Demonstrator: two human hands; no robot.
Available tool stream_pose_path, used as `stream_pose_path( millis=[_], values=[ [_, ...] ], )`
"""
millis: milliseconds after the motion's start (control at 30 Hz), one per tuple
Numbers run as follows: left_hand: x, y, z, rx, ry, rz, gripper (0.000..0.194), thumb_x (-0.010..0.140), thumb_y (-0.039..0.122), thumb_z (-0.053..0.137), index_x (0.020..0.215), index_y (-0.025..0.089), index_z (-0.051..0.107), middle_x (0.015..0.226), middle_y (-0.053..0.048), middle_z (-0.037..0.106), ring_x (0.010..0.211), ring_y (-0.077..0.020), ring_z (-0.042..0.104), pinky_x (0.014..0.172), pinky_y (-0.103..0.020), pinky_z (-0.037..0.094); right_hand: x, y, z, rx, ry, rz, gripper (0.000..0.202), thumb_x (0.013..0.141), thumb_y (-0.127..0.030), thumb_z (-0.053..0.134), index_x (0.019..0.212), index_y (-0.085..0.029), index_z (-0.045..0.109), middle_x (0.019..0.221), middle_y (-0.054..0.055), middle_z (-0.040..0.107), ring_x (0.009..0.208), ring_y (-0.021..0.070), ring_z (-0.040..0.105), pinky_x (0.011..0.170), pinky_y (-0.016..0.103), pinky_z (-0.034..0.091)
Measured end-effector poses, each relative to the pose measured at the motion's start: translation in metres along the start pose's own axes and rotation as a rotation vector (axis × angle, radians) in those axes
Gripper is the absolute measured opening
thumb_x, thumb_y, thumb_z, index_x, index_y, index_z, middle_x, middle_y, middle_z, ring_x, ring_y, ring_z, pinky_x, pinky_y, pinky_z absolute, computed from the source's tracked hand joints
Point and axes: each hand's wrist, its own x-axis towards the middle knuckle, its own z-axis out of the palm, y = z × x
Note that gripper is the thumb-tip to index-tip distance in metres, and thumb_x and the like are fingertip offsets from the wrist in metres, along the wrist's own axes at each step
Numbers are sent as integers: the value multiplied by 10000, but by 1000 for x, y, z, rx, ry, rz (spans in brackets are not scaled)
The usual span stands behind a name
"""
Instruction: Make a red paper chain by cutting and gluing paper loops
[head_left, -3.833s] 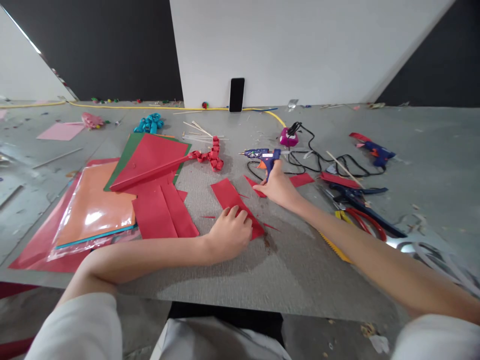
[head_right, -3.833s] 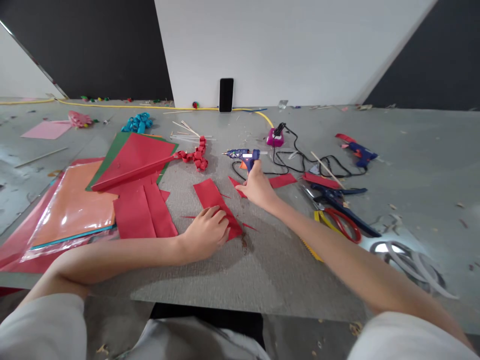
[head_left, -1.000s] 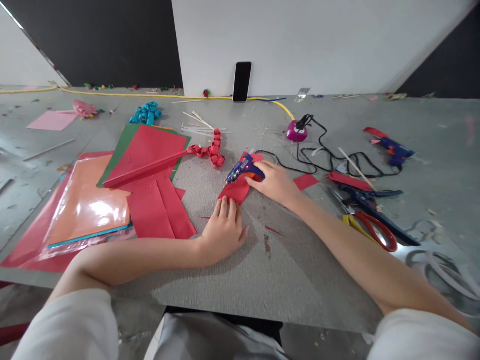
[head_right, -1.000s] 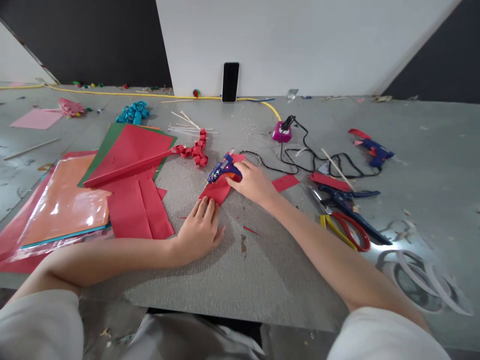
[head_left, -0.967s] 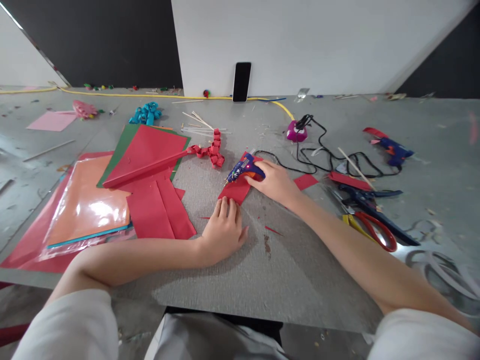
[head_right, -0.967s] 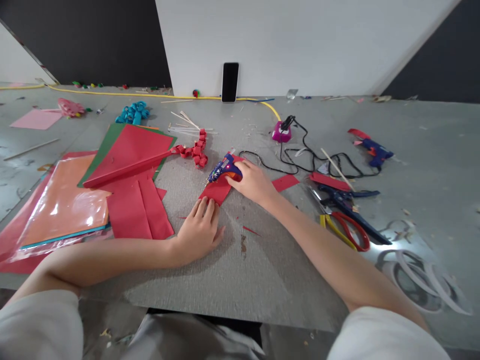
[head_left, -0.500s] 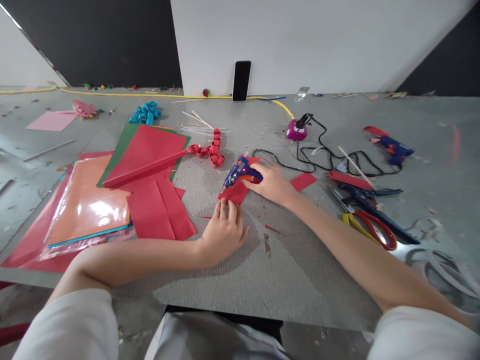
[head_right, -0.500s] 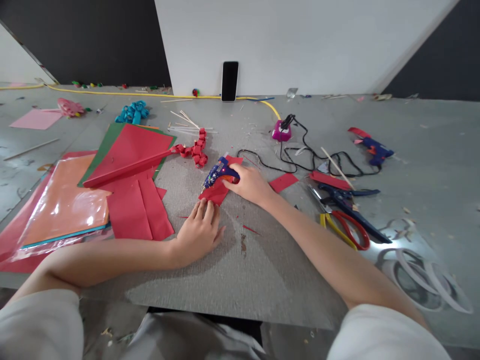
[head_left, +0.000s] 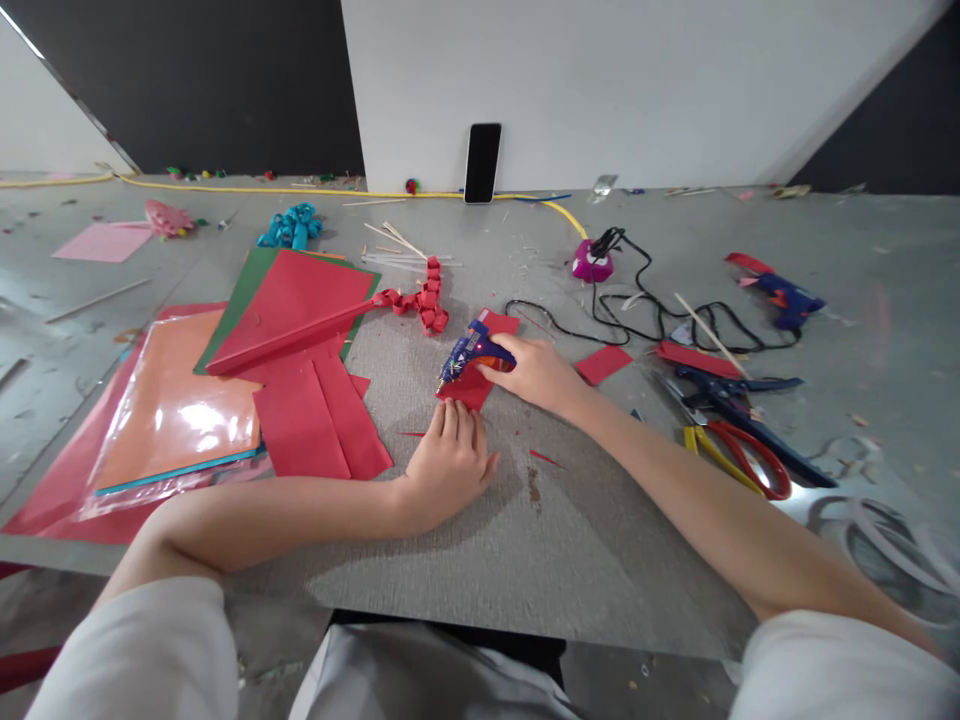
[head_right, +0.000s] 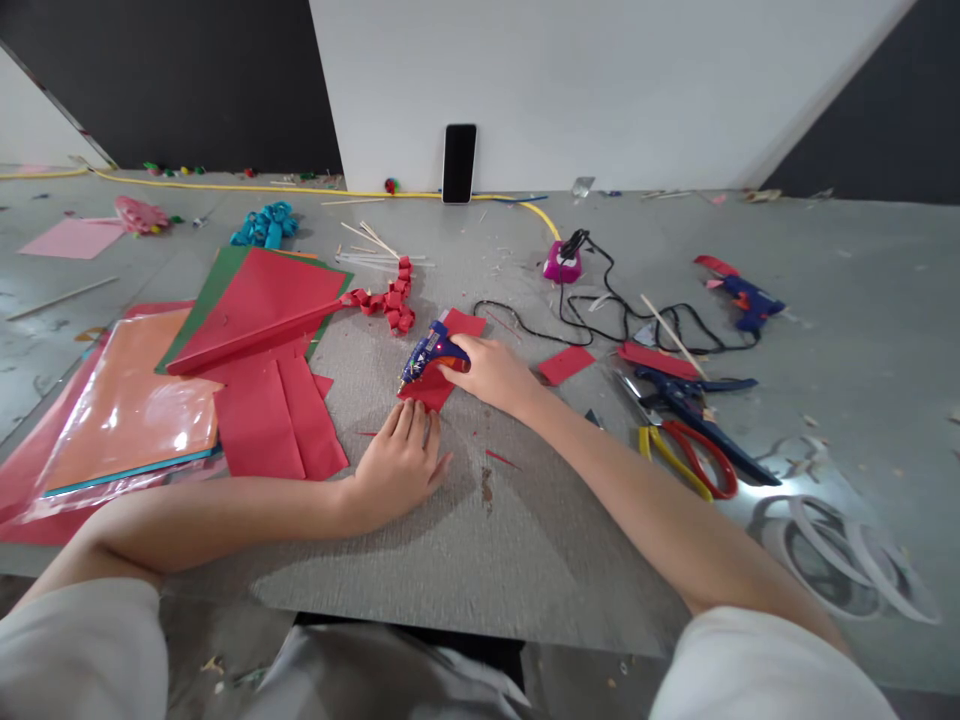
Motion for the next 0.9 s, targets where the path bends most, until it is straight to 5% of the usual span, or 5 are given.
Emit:
stream_pose_path(
  millis=[900],
  values=[
    [1,0,-1,-31,-68,1,600,1066,434,458,1316,-69,670,1296,-343,706,1251,-400,702,1094,-517,524,1,3,0,4,38,-78,403,976,-405,652,1318,-198,705,1243,151,786,1116,356,763,974,499,600]
  ],
)
